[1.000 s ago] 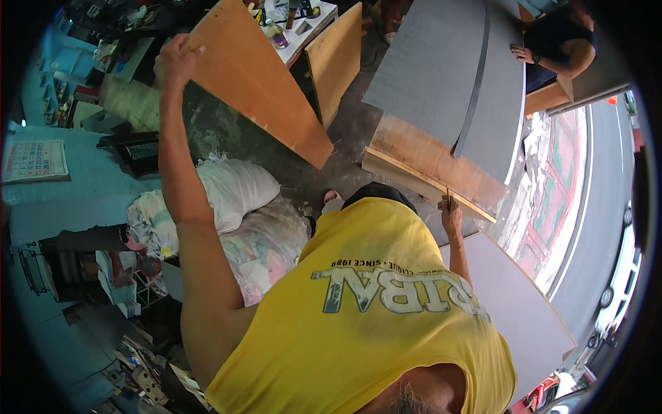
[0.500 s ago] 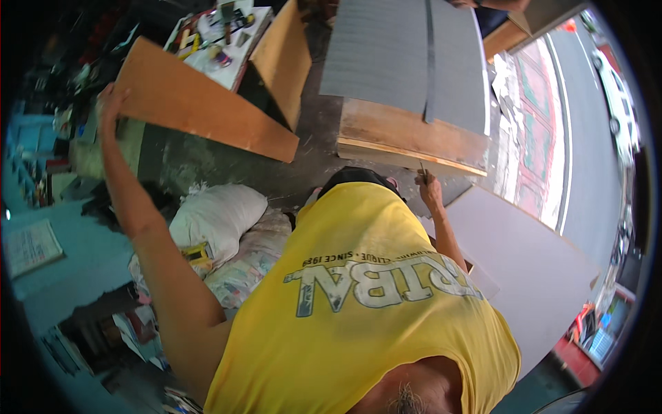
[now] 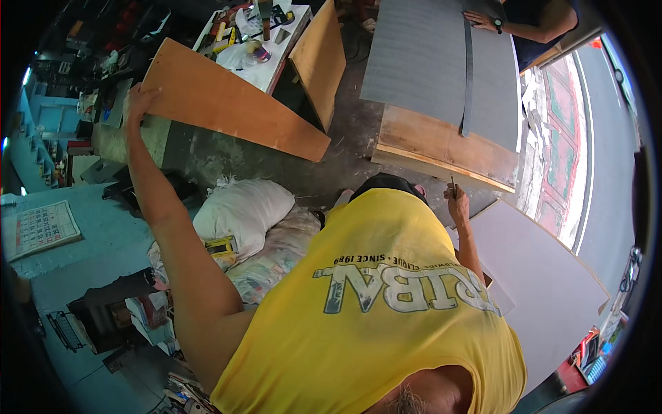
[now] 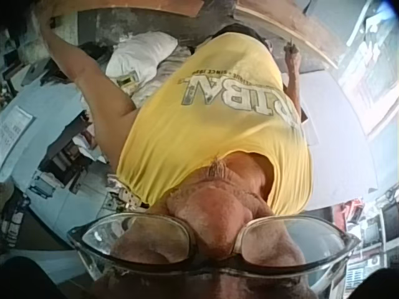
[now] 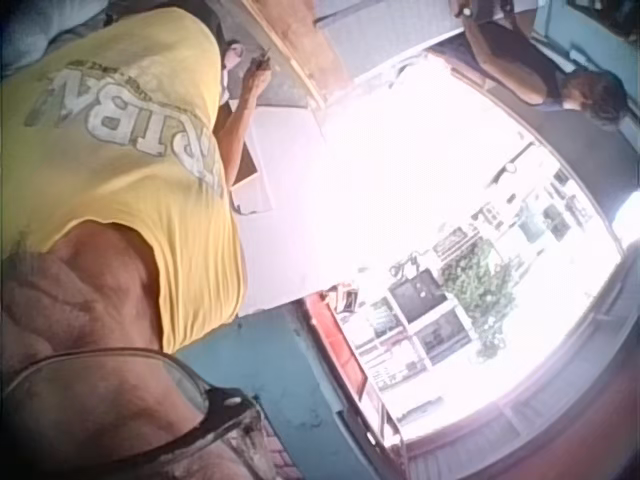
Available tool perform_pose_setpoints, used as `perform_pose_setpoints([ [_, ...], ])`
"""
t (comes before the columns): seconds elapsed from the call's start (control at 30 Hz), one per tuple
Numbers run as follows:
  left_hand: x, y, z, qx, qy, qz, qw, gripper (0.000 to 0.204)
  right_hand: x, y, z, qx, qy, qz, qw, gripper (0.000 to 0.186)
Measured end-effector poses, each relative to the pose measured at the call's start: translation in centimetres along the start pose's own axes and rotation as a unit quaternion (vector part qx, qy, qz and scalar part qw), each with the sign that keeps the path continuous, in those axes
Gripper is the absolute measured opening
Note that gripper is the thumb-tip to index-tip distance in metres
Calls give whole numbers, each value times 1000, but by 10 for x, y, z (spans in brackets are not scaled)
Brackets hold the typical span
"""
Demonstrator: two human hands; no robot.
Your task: The person moves wooden boards and aligns a large sheet on a workbench. The person then cuts along a metal ruler placed across the sheet using a utility knife.
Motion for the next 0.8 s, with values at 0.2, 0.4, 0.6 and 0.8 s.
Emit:
perform_pose_setpoints([
  [0.2, 9, 0, 3, -47, -63, 21, 997, 64, -5, -7, 4, -15, 6, -51, 999, 27],
  [0.4, -11, 0, -1, -22, -26, 9, 999, 63, 6, -6, 8, -15, 12, -80, 997, 24],
  [0.6, 30, -5, 20, -73, -66, -24, 995, 61, 12, -10, 7, -28, 35, -60, 997, 22],
  [0.8, 5, -7, 11, -41, -81, -42, 995, 66, 6, -10, -14, -45, 6, -69, 997, 22],
])
Point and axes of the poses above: each hand's wrist, its own z-axis towards the middle knuckle, its own y-axis out of the back of the hand, x = y × z, the point moved 5 cm from there along z, towards the middle knuckle, and after that the axes turned 3 degrees about -x, right-handed, at the moved point
